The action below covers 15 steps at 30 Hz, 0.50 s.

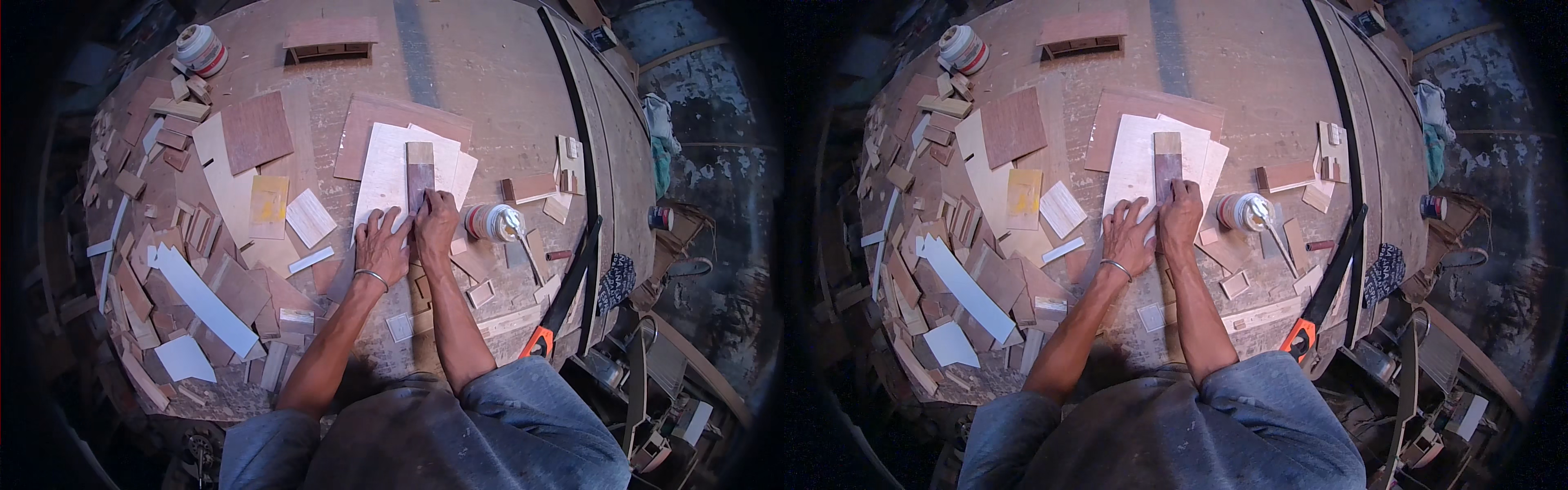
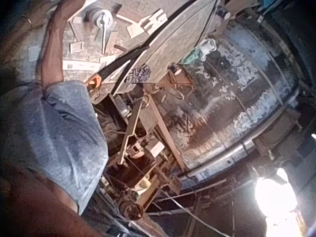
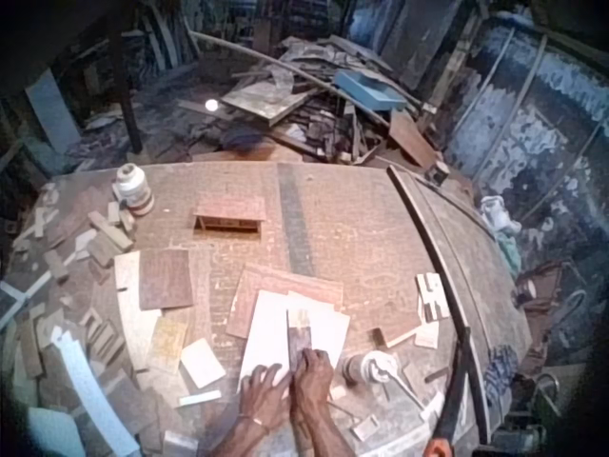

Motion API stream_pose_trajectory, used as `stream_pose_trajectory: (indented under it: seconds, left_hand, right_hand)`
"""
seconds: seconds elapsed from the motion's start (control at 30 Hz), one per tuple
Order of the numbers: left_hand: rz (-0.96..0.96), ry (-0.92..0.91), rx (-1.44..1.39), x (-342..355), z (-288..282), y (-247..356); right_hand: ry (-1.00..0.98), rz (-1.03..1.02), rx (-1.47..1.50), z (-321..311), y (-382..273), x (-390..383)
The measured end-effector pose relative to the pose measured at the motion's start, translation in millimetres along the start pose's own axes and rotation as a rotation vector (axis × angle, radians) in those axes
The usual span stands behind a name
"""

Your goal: Assemble small wooden pieces using glue and sanding.

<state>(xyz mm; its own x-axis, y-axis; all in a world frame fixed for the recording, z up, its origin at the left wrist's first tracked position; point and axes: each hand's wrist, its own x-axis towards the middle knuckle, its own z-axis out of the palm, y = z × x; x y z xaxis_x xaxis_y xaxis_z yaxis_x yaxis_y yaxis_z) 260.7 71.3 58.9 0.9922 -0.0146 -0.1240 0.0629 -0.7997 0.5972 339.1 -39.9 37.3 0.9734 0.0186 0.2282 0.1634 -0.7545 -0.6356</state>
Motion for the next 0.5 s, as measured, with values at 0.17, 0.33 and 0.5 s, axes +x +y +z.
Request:
stream_pose_trajectory:
  seconds: [0.17, 0.33, 0.5]
  left_hand:
    - [-0.002, -0.018, 0.013, -0.6, 2.0, -2.0]
    - [-0.003, 0.004, 0.014, 1.4, 2.7, -2.7]
    - [0.004, 0.004, -0.001, 4.1, 1.2, -0.5]
  right_hand:
    - [-0.014, 0.026, 0.034, -6.7, 5.3, -18.1]
    - [0.101, 0.055, 0.082, -1.7, 7.5, -12.4]
    - [0.162, 0.200, 0.107, 3.7, 10.2, -11.6]
